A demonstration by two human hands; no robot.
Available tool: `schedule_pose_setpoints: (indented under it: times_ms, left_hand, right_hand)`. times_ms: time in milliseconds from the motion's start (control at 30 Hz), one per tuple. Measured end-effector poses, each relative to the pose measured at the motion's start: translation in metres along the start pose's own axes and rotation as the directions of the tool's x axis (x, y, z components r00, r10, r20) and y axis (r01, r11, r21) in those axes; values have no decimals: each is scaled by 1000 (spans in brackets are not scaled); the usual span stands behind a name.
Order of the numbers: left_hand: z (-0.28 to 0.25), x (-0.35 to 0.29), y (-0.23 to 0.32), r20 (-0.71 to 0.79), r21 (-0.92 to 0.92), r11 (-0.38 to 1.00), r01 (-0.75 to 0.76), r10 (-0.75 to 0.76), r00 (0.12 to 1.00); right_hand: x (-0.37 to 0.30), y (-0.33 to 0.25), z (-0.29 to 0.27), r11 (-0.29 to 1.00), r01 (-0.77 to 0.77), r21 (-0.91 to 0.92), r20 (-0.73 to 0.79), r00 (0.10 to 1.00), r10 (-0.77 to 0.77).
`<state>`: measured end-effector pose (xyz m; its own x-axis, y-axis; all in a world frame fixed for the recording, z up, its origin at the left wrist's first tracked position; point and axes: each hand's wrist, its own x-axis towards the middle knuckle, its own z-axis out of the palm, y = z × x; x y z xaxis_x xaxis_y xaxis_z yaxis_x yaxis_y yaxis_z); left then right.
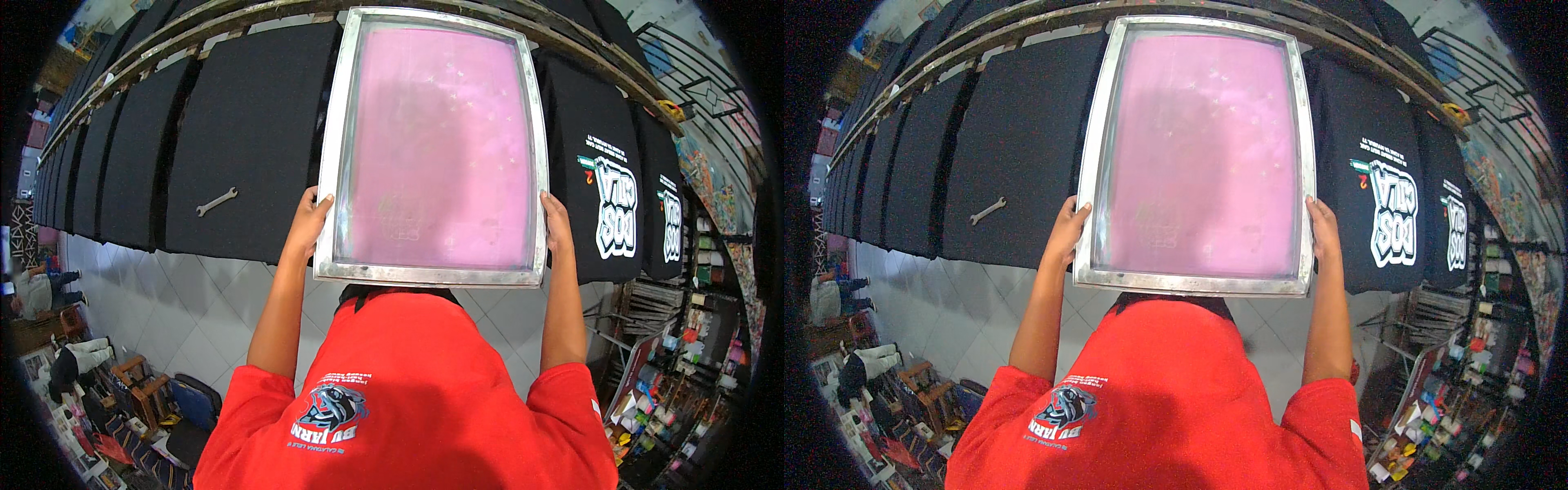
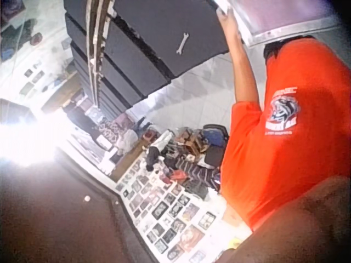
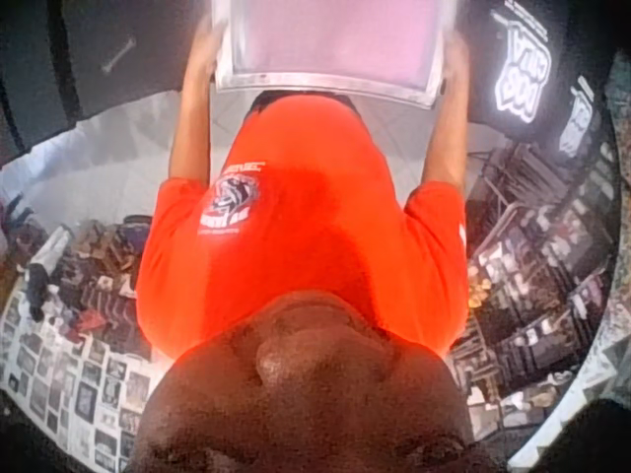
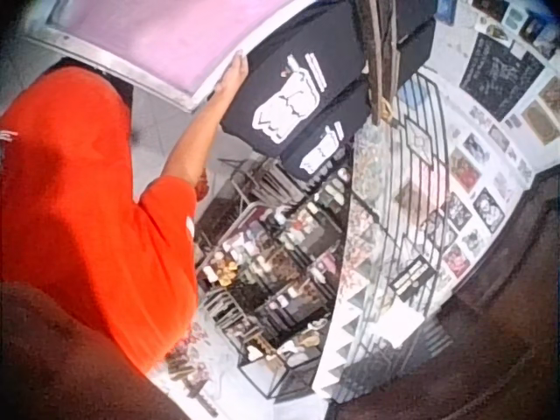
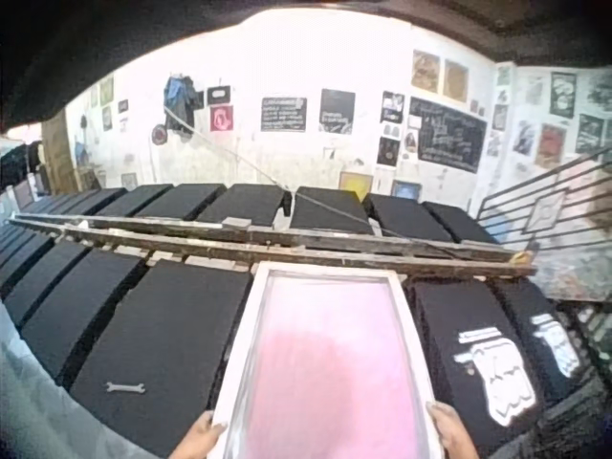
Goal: The person adjusts and secures a screen printing frame on a press, using a wrench to tighten bolts on the frame.
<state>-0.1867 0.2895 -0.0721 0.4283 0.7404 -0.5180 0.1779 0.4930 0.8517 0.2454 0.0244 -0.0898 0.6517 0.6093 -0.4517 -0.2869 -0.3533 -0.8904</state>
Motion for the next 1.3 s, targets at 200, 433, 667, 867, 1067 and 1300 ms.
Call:
schedule_pose_setpoints:
  times_ms: [200,433,667,867,1067,1300]
  left_hand:
    - [5,-31,15,-101,273,953,-129,162,982]
    - [-20,-97,-35,-33,119,991,-58,63,997]
    - [-7,-91,-56,-68,19,991,-131,132,989]
    - [-7,-84,-58,-68,-30,993,-118,116,991]
    - [-6,-83,-58,-74,-61,992,-109,105,992]
    - [-4,-84,-54,-76,-79,992,-102,96,993]
  right_hand:
    - [-43,-7,2,999,38,1,-59,998,-38]
    - [-116,37,-20,995,-101,18,-119,988,102]
    - [-132,56,-13,962,-31,270,-83,995,55]
    - [-126,59,-8,982,1,188,-129,991,23]
    - [-120,60,-4,986,-4,166,-174,984,34]
    - [-122,56,2,989,-6,151,-216,976,39]
